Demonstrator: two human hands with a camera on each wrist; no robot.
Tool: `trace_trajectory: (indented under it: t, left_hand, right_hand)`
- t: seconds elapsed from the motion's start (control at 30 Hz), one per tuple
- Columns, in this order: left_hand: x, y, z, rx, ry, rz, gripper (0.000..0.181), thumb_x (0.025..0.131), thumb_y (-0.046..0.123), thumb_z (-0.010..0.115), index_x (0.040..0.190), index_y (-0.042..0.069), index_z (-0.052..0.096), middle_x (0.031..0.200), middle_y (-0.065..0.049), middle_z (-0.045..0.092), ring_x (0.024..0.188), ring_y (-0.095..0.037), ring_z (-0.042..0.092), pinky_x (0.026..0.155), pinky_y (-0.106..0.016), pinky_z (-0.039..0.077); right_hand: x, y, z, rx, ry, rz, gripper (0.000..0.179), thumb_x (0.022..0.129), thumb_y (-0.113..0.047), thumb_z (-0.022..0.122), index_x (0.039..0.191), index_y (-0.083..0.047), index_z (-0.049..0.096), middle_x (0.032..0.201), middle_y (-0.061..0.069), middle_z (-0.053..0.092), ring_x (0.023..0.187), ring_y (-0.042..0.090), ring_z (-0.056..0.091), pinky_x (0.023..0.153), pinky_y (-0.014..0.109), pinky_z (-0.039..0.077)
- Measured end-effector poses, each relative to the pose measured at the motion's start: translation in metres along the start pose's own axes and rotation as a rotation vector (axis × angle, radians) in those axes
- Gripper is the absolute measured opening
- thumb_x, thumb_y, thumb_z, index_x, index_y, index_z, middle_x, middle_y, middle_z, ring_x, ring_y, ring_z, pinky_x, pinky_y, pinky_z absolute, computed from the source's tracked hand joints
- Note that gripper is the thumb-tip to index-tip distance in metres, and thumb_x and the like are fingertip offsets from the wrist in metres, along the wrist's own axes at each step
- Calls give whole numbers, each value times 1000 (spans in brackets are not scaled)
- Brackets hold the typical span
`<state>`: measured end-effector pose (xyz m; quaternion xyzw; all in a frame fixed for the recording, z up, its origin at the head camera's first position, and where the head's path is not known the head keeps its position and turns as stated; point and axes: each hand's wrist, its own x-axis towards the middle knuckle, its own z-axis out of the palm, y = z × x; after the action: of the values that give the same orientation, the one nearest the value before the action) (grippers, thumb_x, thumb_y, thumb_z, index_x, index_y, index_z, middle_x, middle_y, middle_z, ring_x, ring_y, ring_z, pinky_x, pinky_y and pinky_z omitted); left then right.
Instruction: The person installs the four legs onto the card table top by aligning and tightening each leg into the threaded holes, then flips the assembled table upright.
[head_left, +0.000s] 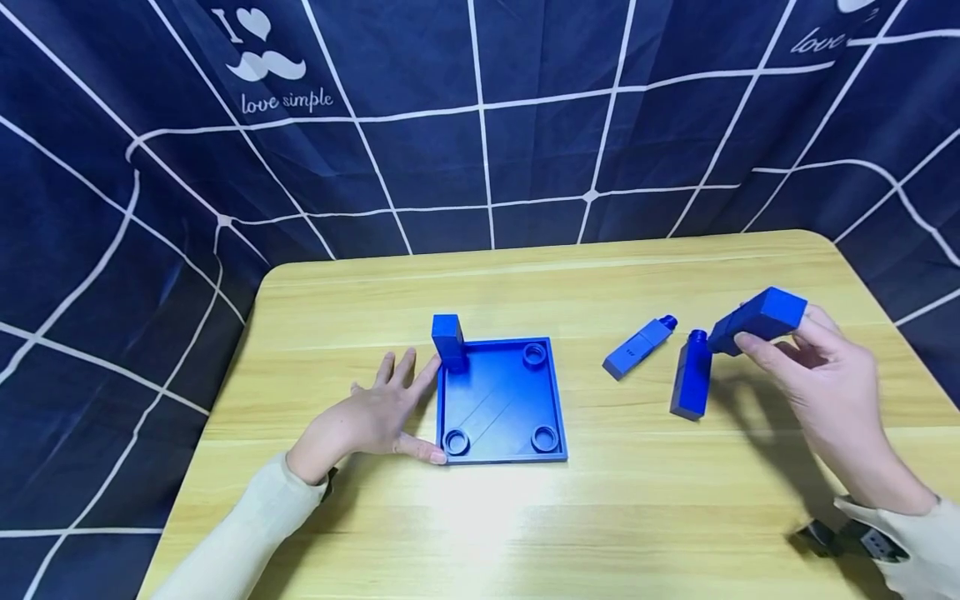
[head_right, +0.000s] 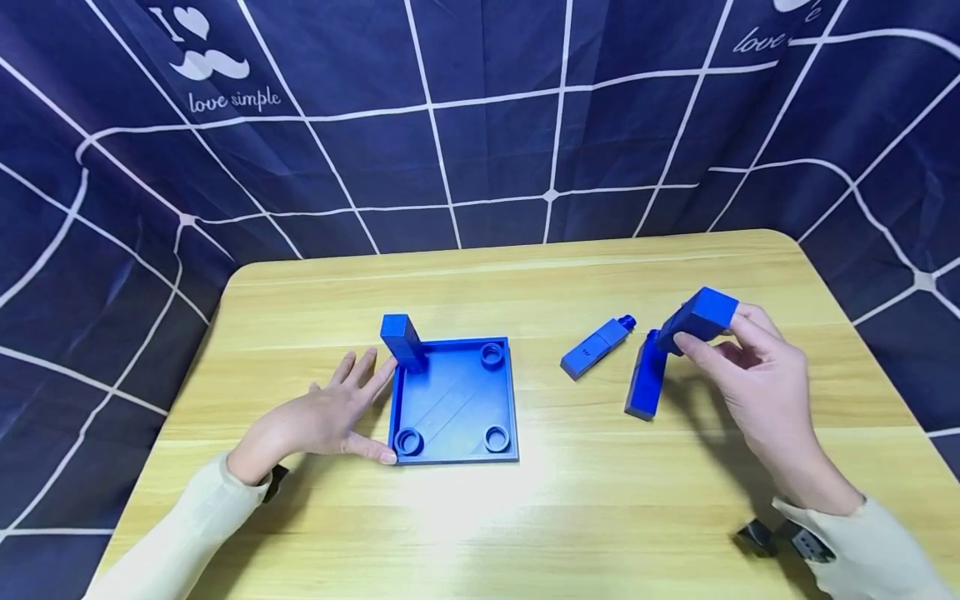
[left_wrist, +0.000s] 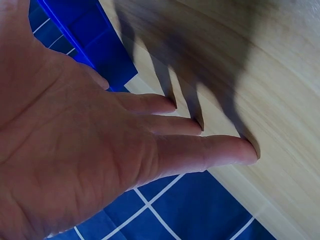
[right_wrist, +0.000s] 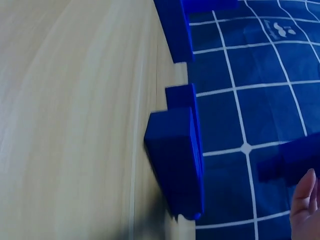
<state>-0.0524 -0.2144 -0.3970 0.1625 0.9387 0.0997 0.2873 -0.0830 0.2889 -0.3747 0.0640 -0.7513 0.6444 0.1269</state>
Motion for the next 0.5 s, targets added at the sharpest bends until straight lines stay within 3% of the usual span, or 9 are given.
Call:
trace_trajectory:
  t: [0.17, 0.3, 0.5]
  left_hand:
    - [0, -2, 0, 6, -4, -5, 142, 80, 85, 74, 176, 22, -9, 179, -27, -8, 159, -60, -2, 101, -95, 23]
    - [0, -2, -1, 6, -8, -7, 141, 80, 84, 75, 176, 22, -9, 179, -27, -8, 159, -60, -2, 102, -95, 22]
    - [0, -1, -1, 6, -12, -6, 141, 81, 84, 75, 177, 22, -8, 179, -27, -8, 159, -59, -2, 102, -94, 22]
  right_hand:
    - [3, -1, 10, 109, 23, 26, 37, 93, 14, 79, 129, 15, 71, 120, 14, 70, 104, 18, 70, 88, 15, 57]
    - [4, -1, 18, 196, 21, 27, 37, 93, 17, 76, 129, 18, 69, 118, 14, 66, 109, 20, 70, 88, 17, 58]
    - [4, 0, 24, 187, -33, 26, 35, 95, 16, 75, 130, 16, 69, 117, 13, 64, 104, 18, 69, 83, 14, 58]
